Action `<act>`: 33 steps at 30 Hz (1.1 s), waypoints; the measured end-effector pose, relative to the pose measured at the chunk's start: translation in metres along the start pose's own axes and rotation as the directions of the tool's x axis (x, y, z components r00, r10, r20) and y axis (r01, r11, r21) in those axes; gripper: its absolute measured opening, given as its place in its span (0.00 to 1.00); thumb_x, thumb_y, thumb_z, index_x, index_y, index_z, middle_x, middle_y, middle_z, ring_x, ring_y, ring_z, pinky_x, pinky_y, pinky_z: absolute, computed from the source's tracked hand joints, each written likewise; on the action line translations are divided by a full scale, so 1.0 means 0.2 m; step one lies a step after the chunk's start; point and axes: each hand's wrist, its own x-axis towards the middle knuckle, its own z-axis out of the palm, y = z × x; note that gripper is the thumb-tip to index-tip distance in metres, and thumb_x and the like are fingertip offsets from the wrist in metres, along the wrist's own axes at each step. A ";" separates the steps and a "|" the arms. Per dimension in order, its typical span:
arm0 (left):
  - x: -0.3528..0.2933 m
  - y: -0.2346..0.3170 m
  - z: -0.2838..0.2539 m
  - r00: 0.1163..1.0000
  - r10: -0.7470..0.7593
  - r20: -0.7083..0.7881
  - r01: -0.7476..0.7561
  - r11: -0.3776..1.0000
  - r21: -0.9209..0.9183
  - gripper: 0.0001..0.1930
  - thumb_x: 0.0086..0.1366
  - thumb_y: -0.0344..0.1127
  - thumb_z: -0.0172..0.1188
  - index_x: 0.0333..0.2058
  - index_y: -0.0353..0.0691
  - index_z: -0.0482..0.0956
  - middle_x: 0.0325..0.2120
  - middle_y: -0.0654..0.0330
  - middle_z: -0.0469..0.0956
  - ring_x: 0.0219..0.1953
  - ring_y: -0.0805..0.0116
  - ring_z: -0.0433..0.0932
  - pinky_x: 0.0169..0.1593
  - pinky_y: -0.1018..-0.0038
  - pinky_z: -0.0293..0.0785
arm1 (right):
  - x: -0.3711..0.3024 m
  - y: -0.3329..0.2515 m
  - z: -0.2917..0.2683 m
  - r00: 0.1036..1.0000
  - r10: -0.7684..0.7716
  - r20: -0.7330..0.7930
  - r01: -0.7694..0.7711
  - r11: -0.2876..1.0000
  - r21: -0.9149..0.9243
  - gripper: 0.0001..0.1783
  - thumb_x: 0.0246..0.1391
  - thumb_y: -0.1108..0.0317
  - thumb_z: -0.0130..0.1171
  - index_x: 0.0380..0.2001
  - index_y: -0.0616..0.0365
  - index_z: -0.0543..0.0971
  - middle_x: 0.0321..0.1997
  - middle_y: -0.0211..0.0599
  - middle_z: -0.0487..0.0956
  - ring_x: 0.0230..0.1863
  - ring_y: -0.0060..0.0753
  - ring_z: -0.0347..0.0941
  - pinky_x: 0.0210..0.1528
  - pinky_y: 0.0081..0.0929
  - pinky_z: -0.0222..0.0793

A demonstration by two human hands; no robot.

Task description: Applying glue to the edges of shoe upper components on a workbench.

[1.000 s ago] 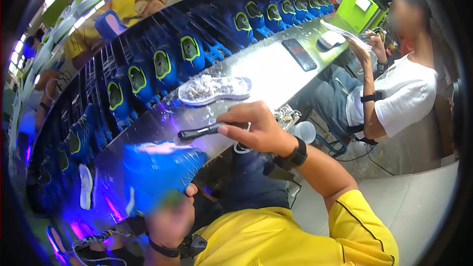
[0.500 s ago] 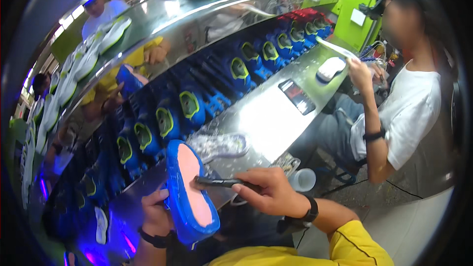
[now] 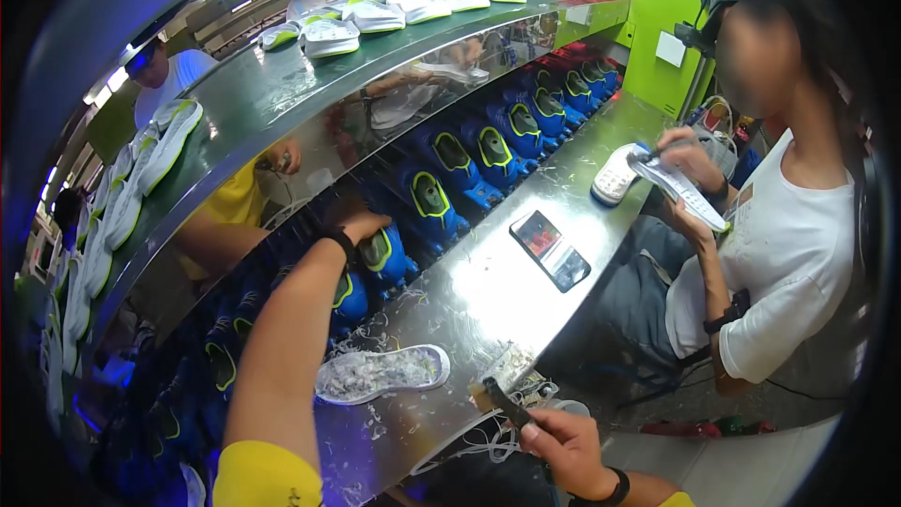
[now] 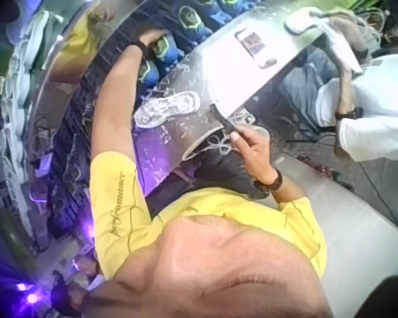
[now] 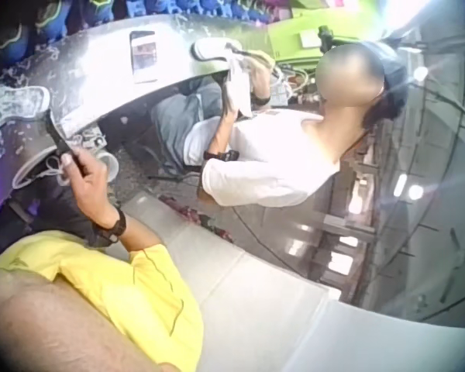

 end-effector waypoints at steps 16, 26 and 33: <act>-0.45 -0.84 -0.17 0.969 0.003 0.246 -0.064 0.969 0.241 0.48 0.55 0.64 0.71 0.70 0.43 0.74 0.62 0.44 0.80 0.65 0.46 0.79 0.67 0.58 0.74 | -0.14 0.05 0.17 0.997 -0.002 0.083 -0.004 0.998 0.067 0.13 0.71 0.71 0.60 0.51 0.68 0.85 0.32 0.28 0.83 0.33 0.15 0.74 0.34 0.17 0.65; -0.95 -1.10 -0.32 0.979 -0.187 0.085 0.164 0.462 -0.872 0.26 0.58 0.42 0.77 0.54 0.39 0.85 0.43 0.56 0.89 0.47 0.57 0.88 0.52 0.65 0.83 | -0.32 -0.07 0.34 0.982 0.080 0.171 -0.079 0.997 -0.010 0.14 0.71 0.69 0.61 0.52 0.67 0.86 0.31 0.27 0.82 0.30 0.12 0.70 0.33 0.14 0.60; -2.02 -1.23 -0.53 0.977 -0.195 0.087 0.023 -0.312 -0.950 0.26 0.63 0.39 0.75 0.58 0.38 0.79 0.48 0.58 0.84 0.50 0.62 0.84 0.59 0.63 0.80 | -0.34 0.00 0.61 0.946 0.059 0.319 -0.047 0.998 -0.044 0.13 0.70 0.67 0.64 0.49 0.67 0.85 0.30 0.23 0.81 0.32 0.11 0.71 0.34 0.16 0.64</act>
